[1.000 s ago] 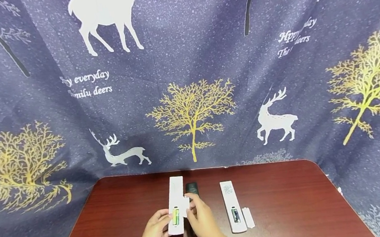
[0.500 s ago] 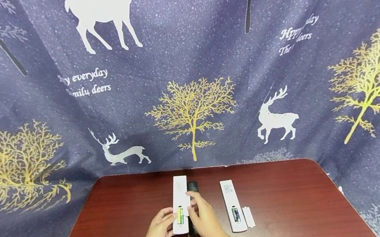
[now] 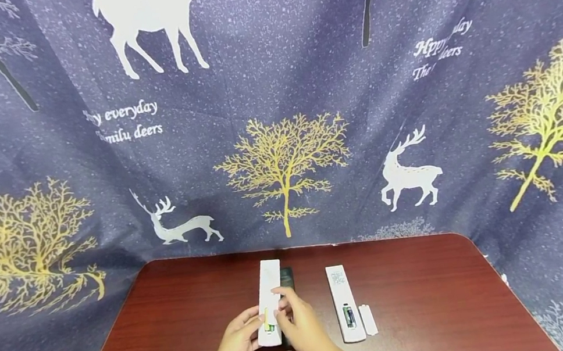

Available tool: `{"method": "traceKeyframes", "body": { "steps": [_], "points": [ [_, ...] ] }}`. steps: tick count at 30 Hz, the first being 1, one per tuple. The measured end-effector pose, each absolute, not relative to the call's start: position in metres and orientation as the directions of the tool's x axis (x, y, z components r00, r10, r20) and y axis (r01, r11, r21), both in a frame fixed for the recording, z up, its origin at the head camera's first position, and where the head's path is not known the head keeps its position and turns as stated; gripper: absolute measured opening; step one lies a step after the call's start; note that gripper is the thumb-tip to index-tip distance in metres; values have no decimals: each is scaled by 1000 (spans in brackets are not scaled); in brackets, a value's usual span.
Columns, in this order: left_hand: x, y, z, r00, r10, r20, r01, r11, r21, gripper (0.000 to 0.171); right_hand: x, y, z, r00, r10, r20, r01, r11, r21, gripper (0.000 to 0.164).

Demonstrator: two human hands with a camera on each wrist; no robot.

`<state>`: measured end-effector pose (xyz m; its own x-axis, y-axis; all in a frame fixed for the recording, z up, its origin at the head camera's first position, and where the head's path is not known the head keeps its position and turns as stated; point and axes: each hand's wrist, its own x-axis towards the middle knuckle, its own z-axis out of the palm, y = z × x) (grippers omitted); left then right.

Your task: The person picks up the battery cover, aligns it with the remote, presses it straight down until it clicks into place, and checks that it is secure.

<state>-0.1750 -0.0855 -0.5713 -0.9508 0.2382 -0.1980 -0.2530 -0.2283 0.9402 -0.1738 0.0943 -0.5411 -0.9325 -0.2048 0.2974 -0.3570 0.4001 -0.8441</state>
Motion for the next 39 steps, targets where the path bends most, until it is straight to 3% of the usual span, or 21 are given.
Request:
{"method": "traceKeyframes", "body": {
  "steps": [39],
  "points": [
    [-173, -84, -565, -955, 241, -176, -235, -247, 940, 49, -171, 95, -545, -922, -282, 264, -357, 360, -862, 39]
  ]
}}
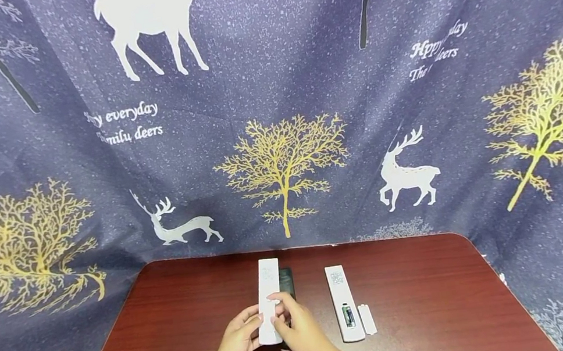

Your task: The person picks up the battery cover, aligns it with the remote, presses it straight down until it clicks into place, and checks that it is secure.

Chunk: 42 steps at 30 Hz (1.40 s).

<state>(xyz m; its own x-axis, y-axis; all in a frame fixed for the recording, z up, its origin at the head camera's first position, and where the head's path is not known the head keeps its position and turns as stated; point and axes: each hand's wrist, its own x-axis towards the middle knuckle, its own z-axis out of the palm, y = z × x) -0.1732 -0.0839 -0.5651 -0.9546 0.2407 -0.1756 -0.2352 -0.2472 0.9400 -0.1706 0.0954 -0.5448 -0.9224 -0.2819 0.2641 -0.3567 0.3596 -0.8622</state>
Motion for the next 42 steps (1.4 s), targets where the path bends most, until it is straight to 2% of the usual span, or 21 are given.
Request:
{"method": "traceKeyframes", "body": {
  "steps": [12, 24, 33, 42],
  "points": [
    [-172, -81, -563, -954, 232, -189, -246, -249, 937, 49, -171, 93, -548, -905, -248, 345, -413, 322, -852, 40],
    [-172, -81, -564, -954, 236, -184, -244, -257, 935, 49, -166, 86, -536, -949, -180, 260, -311, 383, -870, 42],
    [-170, -81, -563, -954, 233, -190, -248, -251, 936, 54, -170, 93, -548, -937, -210, 280, -338, 333, -880, 41],
    [-171, -81, -564, -954, 246, -172, -237, -266, 934, 53, -172, 94, -551, -928, -215, 304, -366, 372, -853, 40]
  ]
}}
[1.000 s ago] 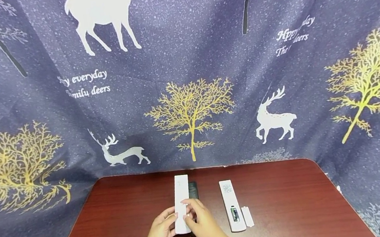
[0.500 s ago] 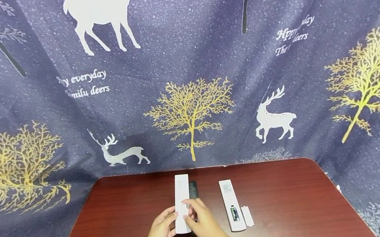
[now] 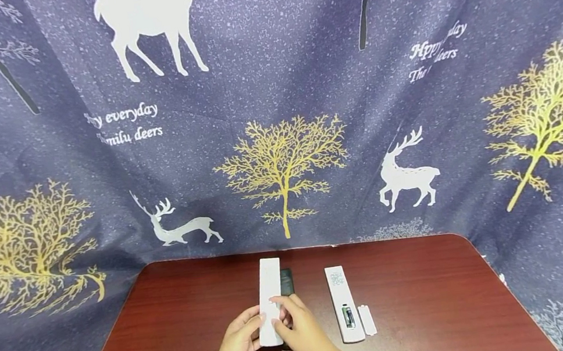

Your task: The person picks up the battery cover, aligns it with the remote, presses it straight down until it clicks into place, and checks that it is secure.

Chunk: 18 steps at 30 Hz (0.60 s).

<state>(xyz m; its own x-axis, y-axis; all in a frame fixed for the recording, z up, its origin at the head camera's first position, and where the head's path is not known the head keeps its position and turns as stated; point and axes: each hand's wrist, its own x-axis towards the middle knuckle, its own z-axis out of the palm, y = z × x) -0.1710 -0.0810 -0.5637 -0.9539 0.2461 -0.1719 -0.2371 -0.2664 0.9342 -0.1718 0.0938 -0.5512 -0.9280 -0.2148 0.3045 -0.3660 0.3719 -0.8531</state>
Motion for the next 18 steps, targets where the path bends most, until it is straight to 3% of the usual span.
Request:
{"method": "traceKeyframes", "body": {
  "steps": [18],
  "points": [
    [-171, -81, -566, -954, 249, -169, -230, -238, 944, 57, -174, 96, -551, -942, -157, 296, -334, 369, -867, 42]
  ]
}}
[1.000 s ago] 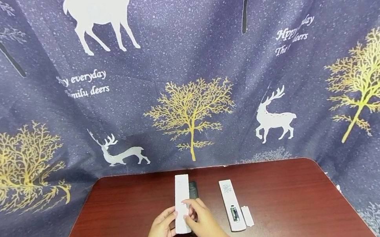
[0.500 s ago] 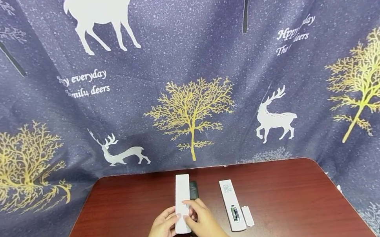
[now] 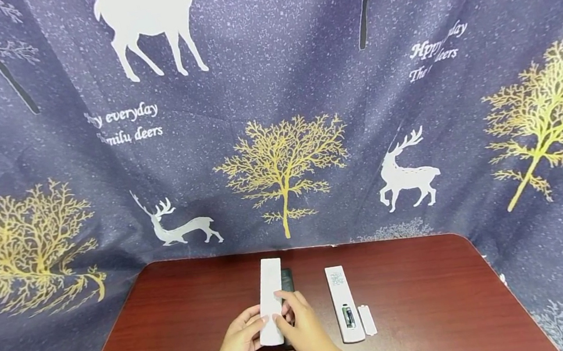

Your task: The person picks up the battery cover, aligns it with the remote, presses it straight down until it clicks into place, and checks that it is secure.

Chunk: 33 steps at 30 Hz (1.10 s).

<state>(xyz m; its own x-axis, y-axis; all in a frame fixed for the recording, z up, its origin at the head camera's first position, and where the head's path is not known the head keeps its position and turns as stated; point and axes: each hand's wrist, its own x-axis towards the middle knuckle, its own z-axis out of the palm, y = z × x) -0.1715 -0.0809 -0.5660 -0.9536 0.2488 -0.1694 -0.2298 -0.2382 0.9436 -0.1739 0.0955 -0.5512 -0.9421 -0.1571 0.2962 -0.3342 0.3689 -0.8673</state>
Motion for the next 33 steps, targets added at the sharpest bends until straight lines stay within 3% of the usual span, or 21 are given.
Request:
{"method": "traceKeyframes", "body": {
  "steps": [8, 17, 33],
  "points": [
    [-171, -79, -563, -951, 252, -181, -241, -232, 942, 56, -176, 96, -550, -968, -77, 237, -248, 406, -880, 48],
    [-170, -79, -562, -946, 272, -175, -241, -232, 942, 55, -173, 97, -546, -983, -115, 145, -180, 418, -891, 55],
    [-168, -77, -564, -949, 256, -182, -238, -210, 948, 52, -174, 97, -550, -989, -110, 102, -140, 424, -895, 59]
  ]
}}
